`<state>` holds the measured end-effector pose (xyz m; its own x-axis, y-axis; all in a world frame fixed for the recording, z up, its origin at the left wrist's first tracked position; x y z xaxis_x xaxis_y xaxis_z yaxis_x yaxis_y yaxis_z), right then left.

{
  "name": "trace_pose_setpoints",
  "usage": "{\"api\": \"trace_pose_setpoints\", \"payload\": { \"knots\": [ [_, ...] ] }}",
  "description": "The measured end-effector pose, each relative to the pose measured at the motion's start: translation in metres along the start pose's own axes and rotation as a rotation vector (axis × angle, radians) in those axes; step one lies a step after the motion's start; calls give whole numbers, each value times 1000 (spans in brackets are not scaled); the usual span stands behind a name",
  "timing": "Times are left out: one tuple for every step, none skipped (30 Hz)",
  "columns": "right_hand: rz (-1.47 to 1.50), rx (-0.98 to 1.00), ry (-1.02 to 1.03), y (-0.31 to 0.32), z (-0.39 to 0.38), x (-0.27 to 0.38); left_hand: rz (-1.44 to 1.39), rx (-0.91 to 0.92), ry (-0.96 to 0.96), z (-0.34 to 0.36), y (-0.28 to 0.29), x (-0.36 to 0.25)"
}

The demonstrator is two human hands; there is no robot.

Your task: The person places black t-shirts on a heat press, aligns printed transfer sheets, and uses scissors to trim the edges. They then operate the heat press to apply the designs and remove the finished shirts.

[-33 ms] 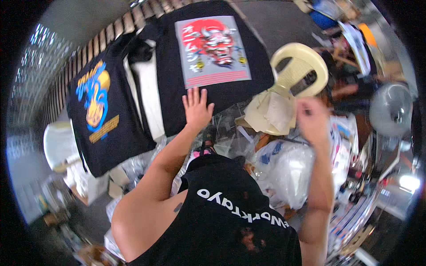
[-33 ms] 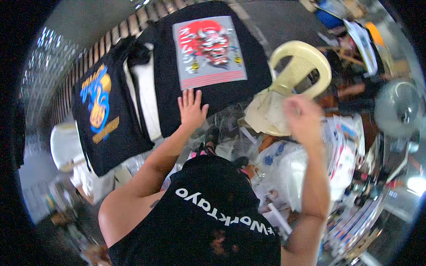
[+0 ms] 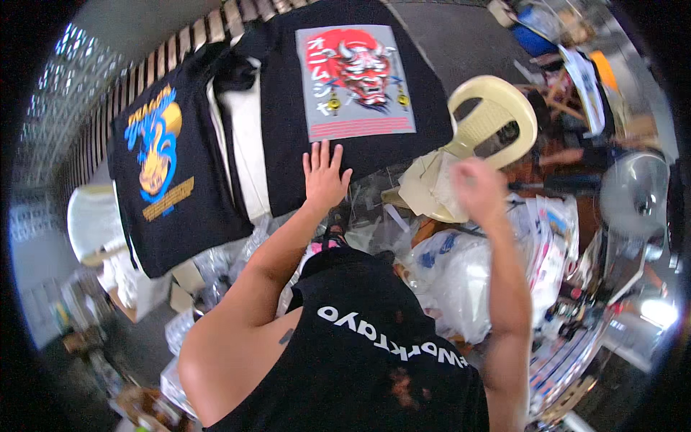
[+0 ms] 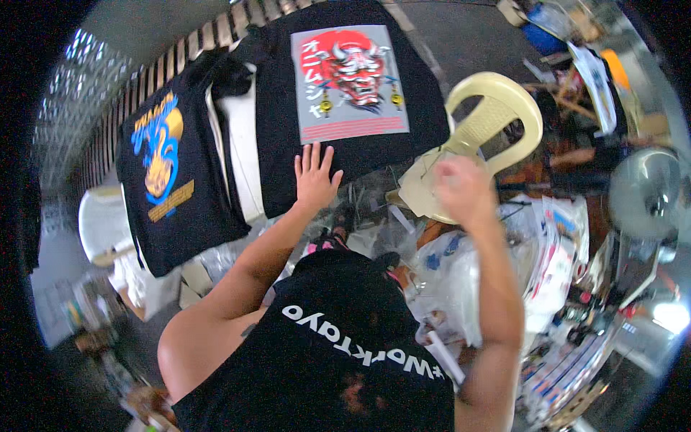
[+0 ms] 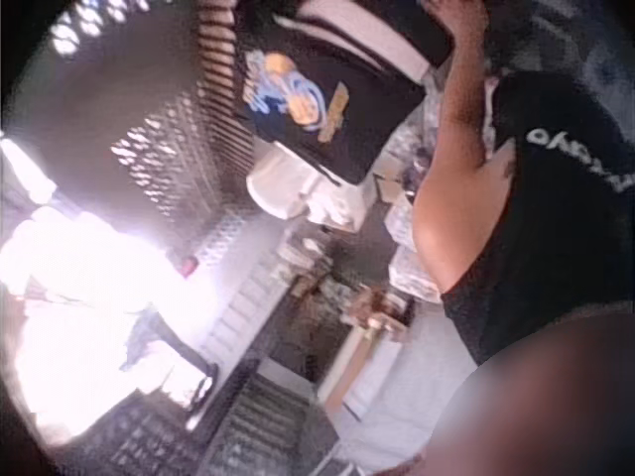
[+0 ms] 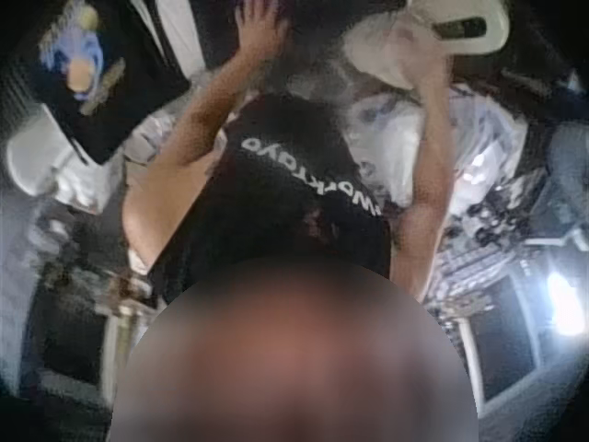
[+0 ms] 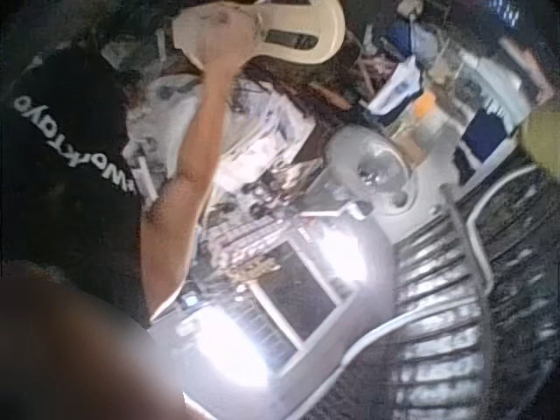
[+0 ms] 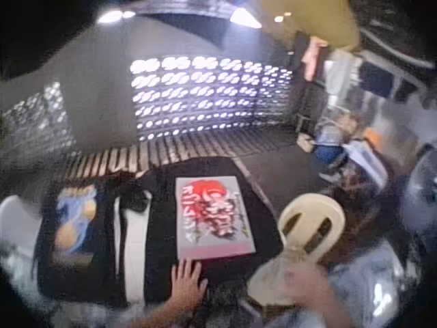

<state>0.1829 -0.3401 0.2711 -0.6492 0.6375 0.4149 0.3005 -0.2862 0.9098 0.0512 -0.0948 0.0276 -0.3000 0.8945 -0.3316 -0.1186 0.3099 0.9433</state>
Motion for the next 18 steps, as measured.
{"api": "trace_pose_setpoints", "payload": {
  "knots": [
    [71,46,71,-56,30,2,-64,13,-5,-1,0,6],
    [27,85,196,-102,53,8,-109,1,-40,-10,4,10],
    [1,98,275,-142,65,13,-151,1,-67,-17,9,16],
    [-39,150,334,-178,81,18,-199,-16,-96,-24,14,22],
    [-80,191,390,-198,91,24,-253,-8,-84,-30,22,24],
    [-122,193,470,-221,100,31,-310,-25,-69,-34,25,35],
    [-165,188,552,-236,103,37,-364,-9,-58,-38,27,38],
    [-201,166,627,-246,109,46,-361,-123,-66,-38,34,49],
    [-237,161,681,-254,114,52,-296,-189,-30,-37,38,58],
    [-266,140,730,-259,117,56,-252,-206,-4,-36,39,64],
    [-299,114,792,-264,121,60,-212,-213,35,-33,39,72],
    [-332,141,791,-267,125,61,-221,-196,39,-31,39,77],
    [-308,144,779,-269,128,61,-204,-184,12,-29,38,81],
    [-282,145,783,-271,131,60,-195,-177,3,-28,37,84],
    [-257,144,786,-271,133,59,-180,-165,-12,-27,35,85],
    [-177,169,722,-272,136,57,-221,-137,-7,-27,34,87],
    [-97,193,656,-271,138,54,-186,-138,3,-27,33,87],
    [-18,216,589,-271,140,53,-150,-138,13,-28,33,86]
  ]
}}
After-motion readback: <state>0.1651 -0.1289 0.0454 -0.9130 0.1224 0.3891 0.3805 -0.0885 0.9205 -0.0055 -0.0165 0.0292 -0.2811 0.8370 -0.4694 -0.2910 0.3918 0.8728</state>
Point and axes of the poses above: each hand's wrist, its own z-axis towards the middle knuckle, its own y-axis out of the back of the hand, x = y × z, the point moved 2 cm from there along z, towards the middle knuckle, and after that the axes turned 8 degrees about x, right-handed, at the moved point
